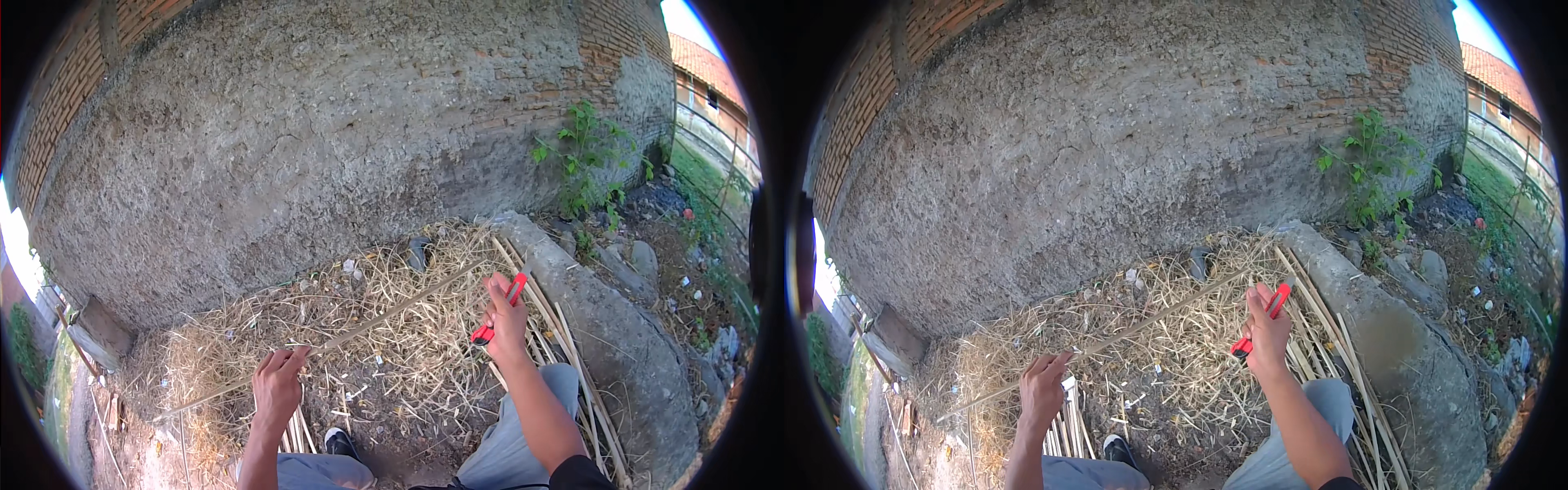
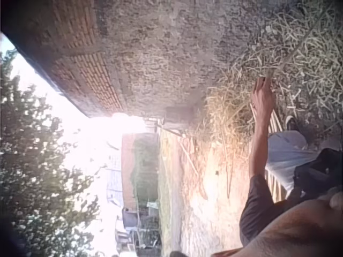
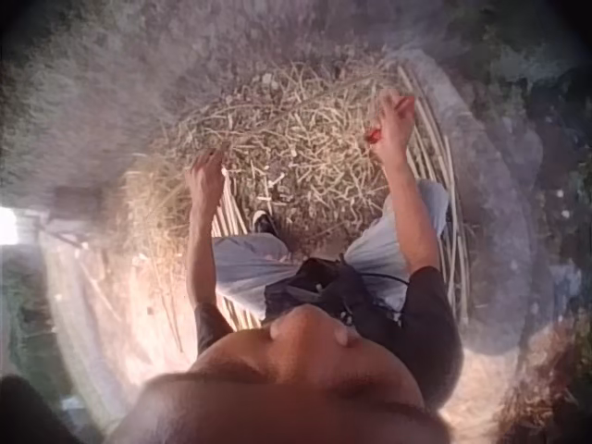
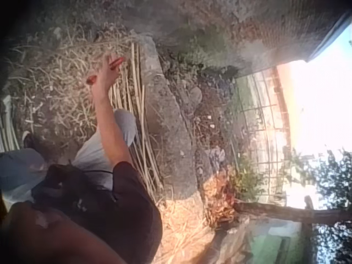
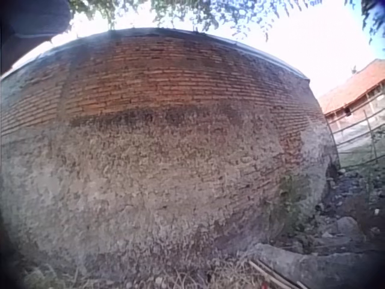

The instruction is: The person shaves a bamboo strip using a utility knife and a blade, periodically bending the strip by hand.

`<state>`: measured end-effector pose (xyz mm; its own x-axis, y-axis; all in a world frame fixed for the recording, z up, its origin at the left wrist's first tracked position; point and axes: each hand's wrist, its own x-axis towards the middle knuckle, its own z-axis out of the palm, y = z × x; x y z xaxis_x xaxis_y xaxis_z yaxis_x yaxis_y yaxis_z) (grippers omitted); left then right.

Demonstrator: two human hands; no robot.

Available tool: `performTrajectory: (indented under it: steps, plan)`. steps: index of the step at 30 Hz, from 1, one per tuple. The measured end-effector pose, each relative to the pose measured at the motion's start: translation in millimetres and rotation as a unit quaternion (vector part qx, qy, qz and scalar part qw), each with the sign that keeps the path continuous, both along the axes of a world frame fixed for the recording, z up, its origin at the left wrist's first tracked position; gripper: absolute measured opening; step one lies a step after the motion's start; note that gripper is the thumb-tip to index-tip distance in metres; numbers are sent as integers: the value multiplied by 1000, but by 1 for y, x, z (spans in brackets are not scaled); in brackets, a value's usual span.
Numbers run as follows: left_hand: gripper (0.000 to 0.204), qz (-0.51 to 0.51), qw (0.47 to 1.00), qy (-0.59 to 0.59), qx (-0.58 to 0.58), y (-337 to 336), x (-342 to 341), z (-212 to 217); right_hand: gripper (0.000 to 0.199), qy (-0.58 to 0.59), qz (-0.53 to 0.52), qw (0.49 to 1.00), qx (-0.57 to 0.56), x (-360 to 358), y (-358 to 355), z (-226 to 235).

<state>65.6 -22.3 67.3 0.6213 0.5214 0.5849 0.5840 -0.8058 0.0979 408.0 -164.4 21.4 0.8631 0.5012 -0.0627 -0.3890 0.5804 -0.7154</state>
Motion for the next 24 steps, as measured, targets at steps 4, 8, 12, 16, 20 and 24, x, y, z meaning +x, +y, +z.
performTrajectory:
  steps: [4, 8, 12, 16, 20, 24]
  plan:
    - [33, -10, 999, -38, 28, 26, 7, -14, 49, -8, -1, 1000, 2, 17, 10, 12]
    - [32, -31, 998, -59, 0, 43, 11, -17, 42, -66, 16, 998, -21, 23, 20, 14]
    - [33, -34, 997, -63, 2, 55, 9, -13, 36, -86, 24, 995, -34, 21, 25, 8]
    - [35, -22, 997, -72, 17, 58, 4, -12, 31, -101, 22, 994, -39, 12, 29, 8]
    - [32, -26, 995, -89, 32, 55, 3, -10, 28, -142, 32, 986, -76, 11, 26, 12]
    - [28, 1, 992, -85, 88, 55, -4, -13, 25, -206, -4, 972, -109, 3, 24, 19]
